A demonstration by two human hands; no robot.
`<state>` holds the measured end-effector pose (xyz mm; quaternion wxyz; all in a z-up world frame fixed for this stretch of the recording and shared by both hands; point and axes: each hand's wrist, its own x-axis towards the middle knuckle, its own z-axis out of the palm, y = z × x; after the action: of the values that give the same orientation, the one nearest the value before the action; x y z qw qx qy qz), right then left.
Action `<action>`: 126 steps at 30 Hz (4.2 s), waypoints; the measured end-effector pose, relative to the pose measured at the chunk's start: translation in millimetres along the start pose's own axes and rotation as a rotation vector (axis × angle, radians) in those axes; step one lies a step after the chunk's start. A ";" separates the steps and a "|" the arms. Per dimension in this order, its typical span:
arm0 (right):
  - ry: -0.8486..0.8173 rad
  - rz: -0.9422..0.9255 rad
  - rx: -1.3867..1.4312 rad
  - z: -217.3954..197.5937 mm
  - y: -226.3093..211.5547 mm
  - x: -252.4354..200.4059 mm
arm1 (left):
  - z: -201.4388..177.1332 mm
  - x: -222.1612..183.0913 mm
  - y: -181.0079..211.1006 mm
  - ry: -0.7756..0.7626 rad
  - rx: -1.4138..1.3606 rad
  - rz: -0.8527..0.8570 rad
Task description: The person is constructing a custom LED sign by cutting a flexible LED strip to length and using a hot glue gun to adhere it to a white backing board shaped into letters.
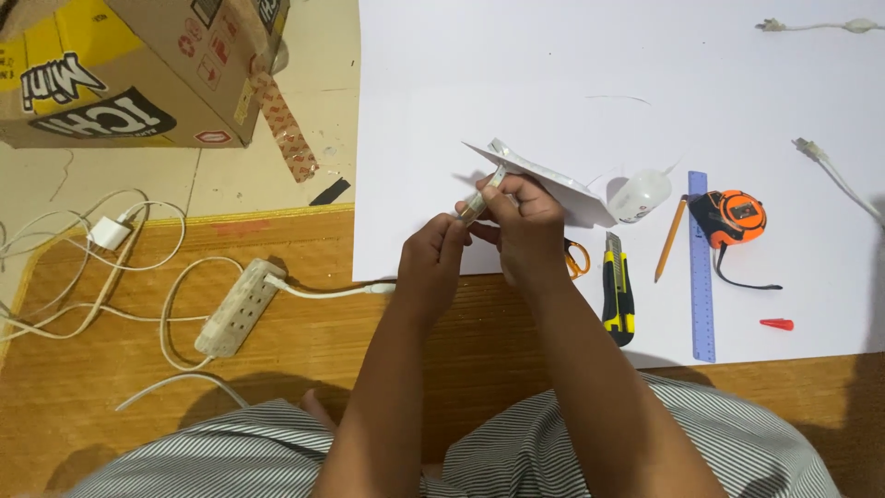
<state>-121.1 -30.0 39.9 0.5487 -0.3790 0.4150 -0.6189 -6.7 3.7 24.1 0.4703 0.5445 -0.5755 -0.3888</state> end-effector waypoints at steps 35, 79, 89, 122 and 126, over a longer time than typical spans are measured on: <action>-0.092 0.259 0.032 -18.1 18.3 5.2 | 2.1 -4.6 -9.7 -0.053 0.159 -0.060; -0.305 -0.839 -1.388 121.8 195.9 -59.7 | -258.4 -4.4 -105.9 -0.199 0.740 -0.554; -0.341 -0.950 -1.478 143.6 182.5 -55.2 | -236.7 -2.0 -42.6 -0.199 0.674 -0.607; 0.466 0.566 -0.184 -79.2 90.0 39.3 | -17.6 -3.3 -69.2 -0.303 1.134 0.027; 0.408 0.394 -0.371 -55.4 52.5 32.8 | -9.3 12.8 -111.9 0.416 0.958 0.572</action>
<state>-156.8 -60.0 -28.9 0.4854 -0.2531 0.6870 -0.4779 31.9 -20.1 -79.4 0.3613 0.5842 -0.7063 0.1713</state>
